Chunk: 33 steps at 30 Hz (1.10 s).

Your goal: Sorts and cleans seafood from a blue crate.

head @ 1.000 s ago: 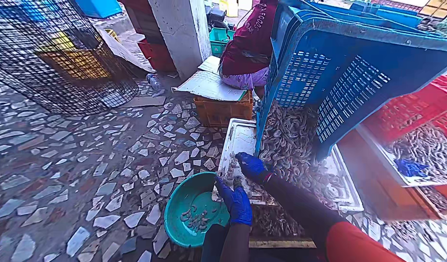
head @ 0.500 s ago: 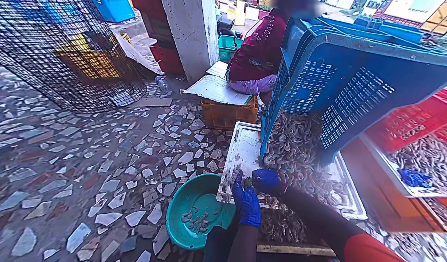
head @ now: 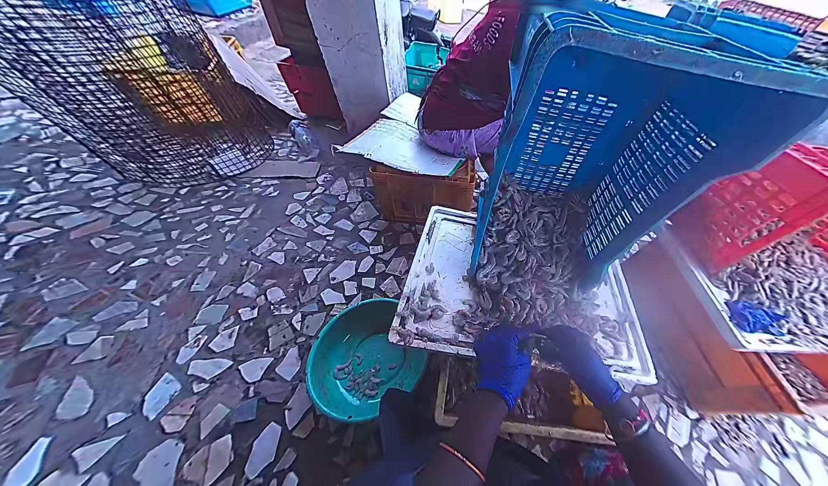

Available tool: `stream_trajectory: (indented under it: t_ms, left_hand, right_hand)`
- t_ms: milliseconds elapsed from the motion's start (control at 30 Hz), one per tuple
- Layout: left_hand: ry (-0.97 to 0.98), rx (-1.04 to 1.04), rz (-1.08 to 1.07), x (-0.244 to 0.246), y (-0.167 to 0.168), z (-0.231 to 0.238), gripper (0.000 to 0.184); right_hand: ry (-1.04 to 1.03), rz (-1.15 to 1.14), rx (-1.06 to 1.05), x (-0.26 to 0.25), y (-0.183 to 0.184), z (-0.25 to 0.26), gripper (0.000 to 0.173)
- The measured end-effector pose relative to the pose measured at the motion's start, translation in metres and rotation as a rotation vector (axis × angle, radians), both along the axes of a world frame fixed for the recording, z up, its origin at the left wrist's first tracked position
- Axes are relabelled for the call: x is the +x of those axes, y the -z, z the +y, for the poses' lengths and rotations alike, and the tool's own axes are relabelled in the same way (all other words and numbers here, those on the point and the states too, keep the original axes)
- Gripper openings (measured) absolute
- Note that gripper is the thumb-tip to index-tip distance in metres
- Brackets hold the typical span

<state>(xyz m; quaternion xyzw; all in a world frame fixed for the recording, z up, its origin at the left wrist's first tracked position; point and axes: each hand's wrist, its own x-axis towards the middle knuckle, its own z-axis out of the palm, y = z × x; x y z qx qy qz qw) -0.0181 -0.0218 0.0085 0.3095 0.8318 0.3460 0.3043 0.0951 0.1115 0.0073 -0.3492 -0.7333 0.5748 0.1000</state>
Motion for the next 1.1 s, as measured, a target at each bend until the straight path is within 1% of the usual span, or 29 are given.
stream_trajectory:
  t_ms: [167, 233, 300, 400, 467, 567, 667, 700, 767, 800, 900, 1000, 1100]
  left_hand:
    - [-0.014, 0.035, 0.107, 0.004, 0.007, 0.01, 0.042]
    - [-0.016, 0.087, 0.23, 0.008, 0.017, 0.014, 0.039]
    - [0.022, 0.085, 0.335, 0.013, 0.023, 0.017, 0.041]
    - [0.045, 0.095, 0.507, 0.019, 0.025, 0.018, 0.044]
    - [0.064, 0.054, 0.57, 0.02, 0.025, 0.018, 0.041]
    - [0.104, -0.062, 0.584, 0.026, 0.023, 0.015, 0.032]
    - [0.138, -0.156, 0.536, 0.027, 0.022, 0.013, 0.037]
    - [0.154, -0.211, 0.489, 0.026, 0.019, 0.013, 0.039]
    - [0.174, -0.306, 0.409, 0.023, 0.015, 0.012, 0.036]
    - [0.172, -0.321, 0.389, 0.022, 0.015, 0.012, 0.035]
    - [0.149, -0.309, 0.358, 0.021, 0.014, 0.01, 0.033]
    - [0.089, -0.267, 0.313, 0.017, 0.01, 0.007, 0.029]
    - [-0.008, -0.236, 0.073, 0.009, 0.006, 0.005, 0.029]
  right_hand:
    - [0.034, 0.002, -0.148, 0.005, 0.003, 0.006, 0.03]
    - [0.113, -0.016, -0.169, 0.005, 0.006, 0.004, 0.028]
    - [0.199, -0.028, -0.204, 0.006, 0.011, 0.001, 0.028]
    - [0.259, 0.064, -0.371, 0.01, 0.02, -0.003, 0.023]
    - [0.259, 0.13, -0.435, 0.014, 0.023, -0.007, 0.027]
    - [0.223, 0.096, -0.396, 0.014, 0.021, -0.015, 0.023]
    - [0.173, 0.025, -0.323, 0.012, 0.025, -0.018, 0.024]
    - [0.167, 0.009, -0.296, 0.011, 0.028, -0.019, 0.024]
    - [0.156, -0.012, -0.227, 0.011, 0.035, -0.019, 0.024]
    - [0.146, -0.025, -0.19, 0.011, 0.036, -0.02, 0.024]
    - [0.115, -0.05, -0.117, 0.01, 0.033, -0.023, 0.023]
    - [0.073, -0.005, -0.079, 0.011, 0.029, -0.024, 0.023]
    - [0.052, 0.055, -0.146, 0.013, 0.027, -0.018, 0.026]
